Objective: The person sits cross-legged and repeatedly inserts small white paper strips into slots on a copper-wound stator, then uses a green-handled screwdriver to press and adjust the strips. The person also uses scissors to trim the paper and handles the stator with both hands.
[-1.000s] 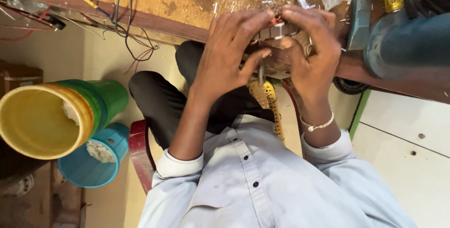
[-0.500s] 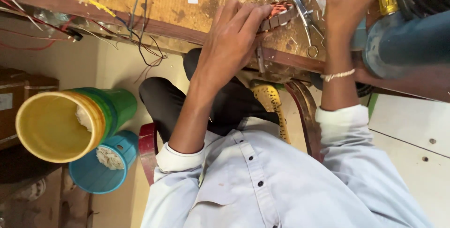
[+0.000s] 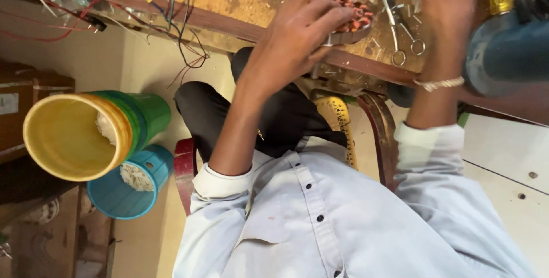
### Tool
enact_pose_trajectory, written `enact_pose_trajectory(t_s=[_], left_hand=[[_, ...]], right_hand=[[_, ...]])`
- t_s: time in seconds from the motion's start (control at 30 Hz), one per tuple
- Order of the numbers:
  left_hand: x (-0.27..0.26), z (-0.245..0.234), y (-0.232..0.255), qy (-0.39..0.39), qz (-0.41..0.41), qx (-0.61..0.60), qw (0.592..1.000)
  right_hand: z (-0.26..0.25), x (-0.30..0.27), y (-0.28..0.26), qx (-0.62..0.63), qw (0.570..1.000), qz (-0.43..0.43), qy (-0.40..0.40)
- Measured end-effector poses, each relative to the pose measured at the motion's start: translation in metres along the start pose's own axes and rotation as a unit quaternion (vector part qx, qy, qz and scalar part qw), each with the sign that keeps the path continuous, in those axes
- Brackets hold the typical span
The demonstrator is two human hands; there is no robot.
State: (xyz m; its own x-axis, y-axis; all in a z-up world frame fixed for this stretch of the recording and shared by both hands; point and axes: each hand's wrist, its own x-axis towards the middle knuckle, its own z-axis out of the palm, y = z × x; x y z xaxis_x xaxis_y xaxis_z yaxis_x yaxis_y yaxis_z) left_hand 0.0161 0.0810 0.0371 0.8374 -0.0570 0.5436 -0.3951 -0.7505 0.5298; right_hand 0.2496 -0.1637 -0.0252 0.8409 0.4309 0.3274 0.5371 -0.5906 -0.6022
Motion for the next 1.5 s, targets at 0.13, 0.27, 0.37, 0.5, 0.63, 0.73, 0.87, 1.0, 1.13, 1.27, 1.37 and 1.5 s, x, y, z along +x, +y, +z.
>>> enact_pose_trajectory(t_s=[0.13,0.27,0.37,0.5,0.63,0.73,0.87,1.0,1.13,1.27,1.37,1.5], left_hand=[[0.004,0.010,-0.013,0.060,-0.054,-0.022,0.997],[0.016,0.011,-0.025,0.111,-0.070,-0.032,0.991],[0.020,0.013,-0.028,0.112,-0.089,-0.029,0.989],[0.021,0.011,-0.029,0.108,-0.102,-0.024,0.989],[0.020,0.007,-0.027,0.134,-0.082,-0.027,0.987],[0.024,0.006,-0.025,0.134,-0.088,-0.029,0.987],[0.026,0.005,-0.024,0.130,-0.088,-0.028,0.987],[0.022,0.005,-0.025,0.133,-0.089,-0.042,0.986],[0.023,0.002,-0.024,0.154,-0.061,-0.053,0.985],[0.025,0.000,-0.021,0.148,-0.075,-0.058,0.984],[0.023,0.001,-0.018,0.150,-0.069,-0.075,0.983],[0.026,0.007,-0.014,0.173,-0.065,-0.073,0.980]], right_hand=[[-0.041,-0.038,-0.023,0.487,0.860,0.134,-0.068],[-0.062,-0.048,-0.039,0.737,0.655,0.143,-0.082],[-0.064,-0.044,-0.049,0.731,0.666,0.088,-0.119],[-0.065,-0.050,-0.081,0.662,0.734,0.079,-0.129],[-0.054,-0.047,-0.127,0.588,0.804,-0.005,-0.085],[-0.042,-0.034,-0.160,0.529,0.841,-0.104,-0.047],[-0.034,-0.023,-0.194,0.439,0.875,-0.199,-0.045],[-0.035,-0.023,-0.204,0.422,0.878,-0.202,-0.104],[-0.045,-0.017,-0.202,0.397,0.881,-0.203,-0.161],[-0.065,-0.005,-0.202,0.180,0.932,-0.246,-0.198],[-0.071,0.010,-0.196,0.051,0.923,-0.320,-0.208],[-0.066,0.017,-0.184,0.075,0.895,-0.401,-0.182]])
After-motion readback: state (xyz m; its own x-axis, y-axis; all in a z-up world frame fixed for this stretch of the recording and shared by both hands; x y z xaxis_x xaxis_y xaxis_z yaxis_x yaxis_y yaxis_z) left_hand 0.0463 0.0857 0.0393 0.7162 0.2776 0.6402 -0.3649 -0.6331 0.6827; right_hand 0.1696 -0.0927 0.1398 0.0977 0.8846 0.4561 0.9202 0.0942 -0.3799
